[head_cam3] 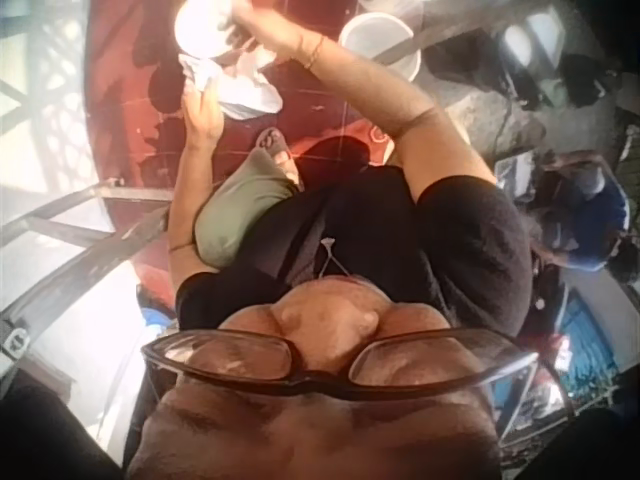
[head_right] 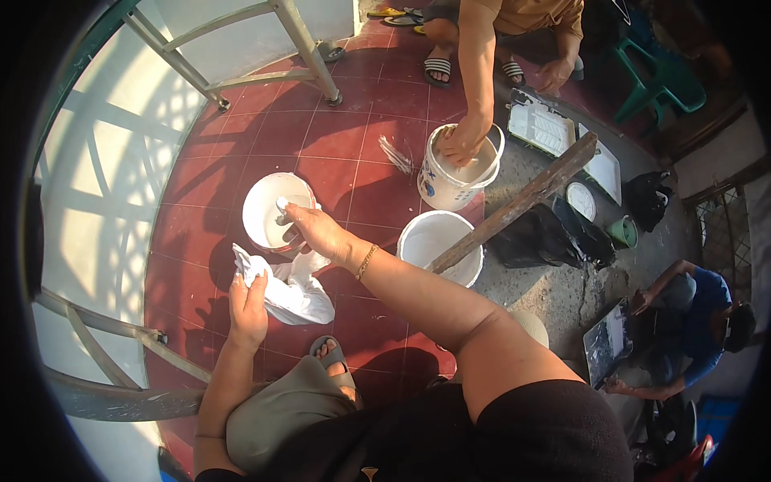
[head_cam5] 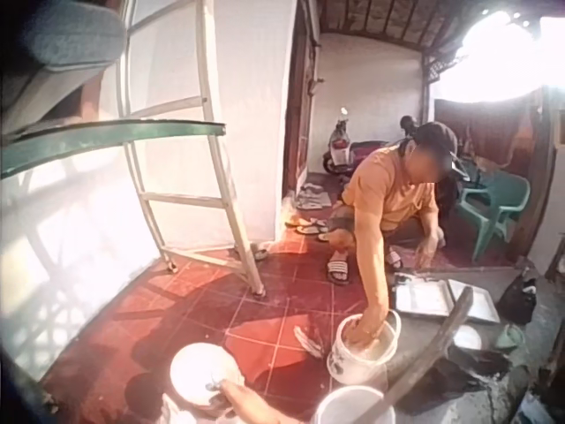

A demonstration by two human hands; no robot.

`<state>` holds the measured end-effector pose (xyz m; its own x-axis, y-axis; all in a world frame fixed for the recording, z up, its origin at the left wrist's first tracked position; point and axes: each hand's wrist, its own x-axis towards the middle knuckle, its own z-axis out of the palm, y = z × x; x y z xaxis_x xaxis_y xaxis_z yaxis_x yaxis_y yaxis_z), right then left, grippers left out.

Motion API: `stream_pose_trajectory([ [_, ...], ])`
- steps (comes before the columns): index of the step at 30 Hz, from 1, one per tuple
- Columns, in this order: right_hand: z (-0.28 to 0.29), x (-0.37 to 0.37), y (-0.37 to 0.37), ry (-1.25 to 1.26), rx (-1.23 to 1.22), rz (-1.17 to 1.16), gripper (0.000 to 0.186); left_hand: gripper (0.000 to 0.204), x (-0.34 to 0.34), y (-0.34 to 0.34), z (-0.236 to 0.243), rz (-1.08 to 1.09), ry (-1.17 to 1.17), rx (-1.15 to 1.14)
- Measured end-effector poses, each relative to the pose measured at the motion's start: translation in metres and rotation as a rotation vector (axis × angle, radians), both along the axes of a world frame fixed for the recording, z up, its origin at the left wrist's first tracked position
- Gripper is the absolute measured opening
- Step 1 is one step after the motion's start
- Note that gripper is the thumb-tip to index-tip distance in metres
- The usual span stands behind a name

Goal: The person mixes white paint in a bucket using a wooden stick, pours liquid between buckets, and unties a plastic bag containing white powder.

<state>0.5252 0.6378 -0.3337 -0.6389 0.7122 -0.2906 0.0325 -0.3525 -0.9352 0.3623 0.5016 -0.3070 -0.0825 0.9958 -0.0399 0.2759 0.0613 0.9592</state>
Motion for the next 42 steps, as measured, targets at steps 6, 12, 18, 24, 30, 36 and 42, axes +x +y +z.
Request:
stream_pose_trajectory([
  [6,0.044,0.052,-0.015,0.165,0.131,-0.085,0.049,0.017,0.012,0.014,0.06,0.014,-0.113,0.123],
  [12,0.085,0.128,-0.038,0.172,0.251,-0.138,0.032,0.019,0.022,0.015,0.097,0.012,-0.102,0.162],
  [18,0.074,0.191,-0.068,0.149,0.216,-0.151,0.02,0.019,0.056,0.025,0.134,-0.041,-0.142,0.106],
  [24,0.075,0.213,-0.072,-0.029,0.197,-0.274,0.041,0.023,0.093,0.035,0.154,-0.029,-0.274,0.088],
  [30,0.037,0.22,-0.087,-0.061,-0.055,-0.38,0.06,0.027,0.129,0.038,0.174,-0.077,-0.456,0.112],
  [36,0.019,0.221,-0.091,0.151,-0.248,-0.285,0.064,0.025,0.155,0.043,0.165,-0.189,-0.369,0.159],
  [42,0.01,0.213,-0.09,0.352,-0.303,-0.258,0.066,0.02,0.165,0.038,0.151,-0.146,-0.356,0.066],
])
